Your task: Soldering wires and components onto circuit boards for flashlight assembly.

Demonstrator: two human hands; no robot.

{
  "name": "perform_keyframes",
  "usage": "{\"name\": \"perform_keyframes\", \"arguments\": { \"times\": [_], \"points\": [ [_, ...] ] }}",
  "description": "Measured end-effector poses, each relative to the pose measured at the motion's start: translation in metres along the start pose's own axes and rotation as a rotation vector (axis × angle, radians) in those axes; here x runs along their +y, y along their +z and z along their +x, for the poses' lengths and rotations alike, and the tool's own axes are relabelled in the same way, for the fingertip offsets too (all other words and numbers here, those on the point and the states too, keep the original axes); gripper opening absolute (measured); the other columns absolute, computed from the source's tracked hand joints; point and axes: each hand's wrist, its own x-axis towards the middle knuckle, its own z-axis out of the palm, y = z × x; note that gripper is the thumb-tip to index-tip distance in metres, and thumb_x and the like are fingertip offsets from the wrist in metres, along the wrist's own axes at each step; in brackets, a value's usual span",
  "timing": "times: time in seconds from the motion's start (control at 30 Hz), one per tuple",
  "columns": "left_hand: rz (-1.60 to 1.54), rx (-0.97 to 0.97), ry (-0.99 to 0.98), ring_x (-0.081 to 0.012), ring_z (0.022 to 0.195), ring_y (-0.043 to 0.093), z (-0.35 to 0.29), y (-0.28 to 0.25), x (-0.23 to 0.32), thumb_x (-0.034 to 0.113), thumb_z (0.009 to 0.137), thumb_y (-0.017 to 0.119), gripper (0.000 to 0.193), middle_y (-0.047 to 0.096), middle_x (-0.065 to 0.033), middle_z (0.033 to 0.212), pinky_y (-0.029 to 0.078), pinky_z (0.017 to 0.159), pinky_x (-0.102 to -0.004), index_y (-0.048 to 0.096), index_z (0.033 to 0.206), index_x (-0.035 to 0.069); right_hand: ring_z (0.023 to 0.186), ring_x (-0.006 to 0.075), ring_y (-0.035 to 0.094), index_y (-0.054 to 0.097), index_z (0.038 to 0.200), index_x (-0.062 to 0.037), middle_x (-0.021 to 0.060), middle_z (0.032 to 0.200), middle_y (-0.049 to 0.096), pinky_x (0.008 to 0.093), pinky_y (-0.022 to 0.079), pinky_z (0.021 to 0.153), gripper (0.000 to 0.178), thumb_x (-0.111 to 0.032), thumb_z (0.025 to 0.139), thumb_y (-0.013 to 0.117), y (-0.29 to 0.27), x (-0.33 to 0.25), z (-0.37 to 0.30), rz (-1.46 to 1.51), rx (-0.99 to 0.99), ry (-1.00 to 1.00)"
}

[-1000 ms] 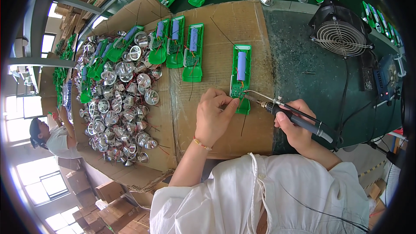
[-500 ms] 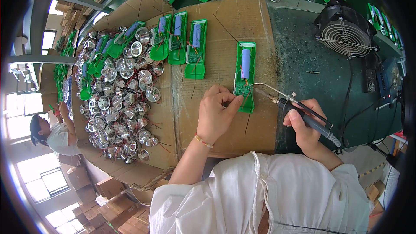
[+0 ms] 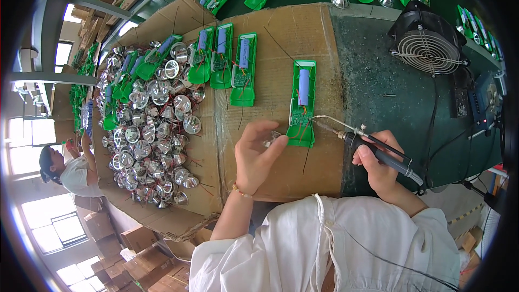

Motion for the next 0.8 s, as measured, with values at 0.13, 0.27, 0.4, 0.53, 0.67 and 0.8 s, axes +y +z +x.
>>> {"name": "perform_keyframes", "arguments": {
  "times": [0.13, 0.27, 0.4, 0.53, 0.67, 0.8],
  "points": [
    [-0.040, -0.063, 0.109, -0.0138, 0.089, 0.053, 0.001, -0.001, -0.003, 0.005, 0.077, 0.068, 0.015, 0.057, -0.0090, 0.103, 0.044, 0.079, -0.0268, 0.063, 0.091, 0.000, 0.054, 0.0110, 0.056, 0.047, 0.089, 0.0013, 0.0097, 0.065, 0.057, 0.0227, 0.047, 0.049, 0.016, -0.010, 0.083, 0.058, 0.002, 0.001, 0.002, 0.018, -0.034, -0.016],
    [-0.010, -0.010, 0.187, -0.0163, 0.093, 0.054, 0.001, 0.000, -0.008, 0.003, 0.077, 0.068, 0.010, 0.057, -0.0096, 0.103, 0.045, 0.080, -0.0290, 0.064, 0.086, 0.000, 0.054, 0.0111, 0.056, 0.047, 0.089, 0.0010, 0.0097, 0.065, 0.057, 0.0226, 0.047, 0.049, 0.017, -0.011, 0.084, 0.059, 0.003, 0.001, 0.003, 0.011, -0.041, -0.016],
    [-0.114, 0.016, 0.226, -0.0189, 0.098, 0.055, 0.003, 0.000, -0.013, 0.003, 0.074, 0.070, 0.012, 0.059, -0.0087, 0.098, 0.044, 0.080, -0.0295, 0.064, 0.084, 0.000, 0.054, 0.0111, 0.056, 0.047, 0.089, 0.0007, 0.0096, 0.065, 0.057, 0.0228, 0.047, 0.049, 0.017, -0.010, 0.083, 0.059, 0.004, 0.001, 0.004, 0.042, -0.035, 0.033],
    [0.302, 0.011, 0.152, -0.0195, 0.088, 0.057, 0.010, 0.013, 0.008, 0.008, 0.072, 0.071, 0.009, 0.060, -0.0085, 0.087, 0.046, 0.072, -0.0295, 0.066, 0.077, 0.002, 0.056, 0.0100, 0.058, 0.049, 0.086, 0.0014, 0.0083, 0.067, 0.060, 0.0233, 0.048, 0.051, 0.017, -0.008, 0.081, 0.062, 0.010, 0.003, 0.007, 0.056, -0.028, 0.049],
    [0.521, -0.056, 0.167, -0.0216, 0.080, 0.055, 0.016, 0.015, 0.009, 0.013, 0.070, 0.071, 0.011, 0.059, -0.0079, 0.083, 0.045, 0.070, -0.0311, 0.067, 0.072, 0.003, 0.056, 0.0099, 0.057, 0.049, 0.086, 0.0009, 0.0082, 0.066, 0.060, 0.0230, 0.048, 0.051, 0.017, -0.008, 0.081, 0.062, 0.016, 0.004, 0.011, 0.082, -0.012, 0.105],
    [0.527, -0.071, 0.163, -0.0215, 0.080, 0.054, 0.017, 0.014, 0.012, 0.014, 0.069, 0.071, 0.011, 0.059, -0.0073, 0.081, 0.045, 0.070, -0.0316, 0.067, 0.070, 0.004, 0.054, 0.0102, 0.057, 0.049, 0.086, 0.0001, 0.0084, 0.066, 0.059, 0.0225, 0.047, 0.049, 0.015, -0.008, 0.082, 0.061, 0.018, 0.004, 0.012, 0.095, -0.018, 0.115]
  ]
}}
